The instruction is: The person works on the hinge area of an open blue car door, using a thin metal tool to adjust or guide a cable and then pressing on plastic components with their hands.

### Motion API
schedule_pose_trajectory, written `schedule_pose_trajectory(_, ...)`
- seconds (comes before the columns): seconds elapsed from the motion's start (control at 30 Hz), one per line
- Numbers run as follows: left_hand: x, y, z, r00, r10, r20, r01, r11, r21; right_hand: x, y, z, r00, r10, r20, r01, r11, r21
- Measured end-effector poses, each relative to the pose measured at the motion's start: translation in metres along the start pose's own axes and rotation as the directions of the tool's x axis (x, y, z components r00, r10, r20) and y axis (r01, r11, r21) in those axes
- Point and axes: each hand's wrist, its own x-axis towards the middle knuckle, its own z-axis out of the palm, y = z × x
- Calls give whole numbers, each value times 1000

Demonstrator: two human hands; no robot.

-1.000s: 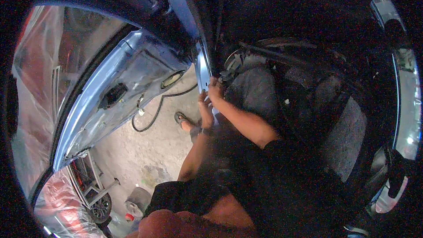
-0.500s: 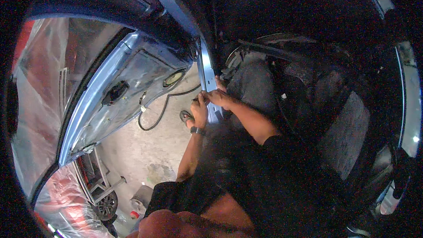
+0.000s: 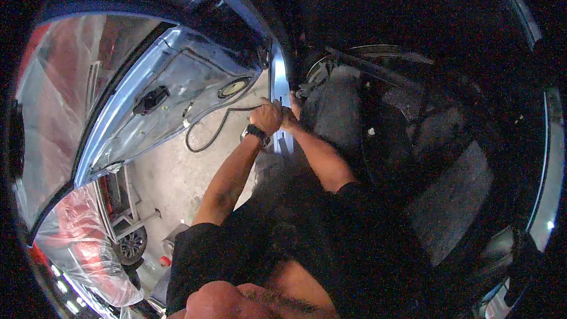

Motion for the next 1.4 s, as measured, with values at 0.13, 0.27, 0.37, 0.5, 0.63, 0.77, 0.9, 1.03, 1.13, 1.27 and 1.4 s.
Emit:
schedule_pose_trajectory(0.13, 16, -2, -3, 999, -14, -31, 13, 999, -43, 22, 40, 19, 989, 118, 92, -113, 992, -55)
schedule_pose_trajectory(0.27, 23, -7, 19, 990, 137, -43, -131, 984, 124, 21, 43, 25, 997, 73, -39, -78, 987, -141)
schedule_pose_trajectory(0.37, 27, -14, 35, 962, 85, -258, -88, 996, 2, 4, 29, 14, 941, -108, -320, 56, 985, -165)
schedule_pose_trajectory(0.5, 26, -8, 21, 934, 140, -329, -155, 988, -19, -3, 45, -2, 967, -145, -211, 96, 969, -227)
schedule_pose_trajectory(0.63, 29, -42, 39, 944, 52, -326, -107, 982, -154, -40, -43, -44, 998, 44, -37, -50, 983, -178)
schedule_pose_trajectory(0.77, 43, -62, 57, 908, 49, -417, -263, 840, -475, -72, -131, -94, 970, 227, 83, -189, 928, -321)
schedule_pose_trajectory(0.9, 50, -67, 69, 939, 0, -343, -308, 436, -845, -86, -181, -103, 967, 174, 185, -57, 857, -512)
schedule_pose_trajectory(1.03, 50, -60, 73, 904, -27, -427, -399, 308, -864, -81, -161, -90, 994, 19, 112, 42, 856, -516)
schedule_pose_trajectory(1.13, 39, -46, 50, 952, -45, -302, -278, 286, -917, -67, -108, -83, 988, -6, 155, 50, 957, -287)
schedule_pose_trajectory(1.27, 56, -53, 63, 955, -114, -273, -223, 331, -917, -51, -93, -83, 713, 297, 636, -702, 282, 655)
schedule_pose_trajectory(1.4, 57, -40, 72, 888, -117, -444, -342, 478, -809, -40, -83, -46, 807, 272, 523, -557, 59, 828)
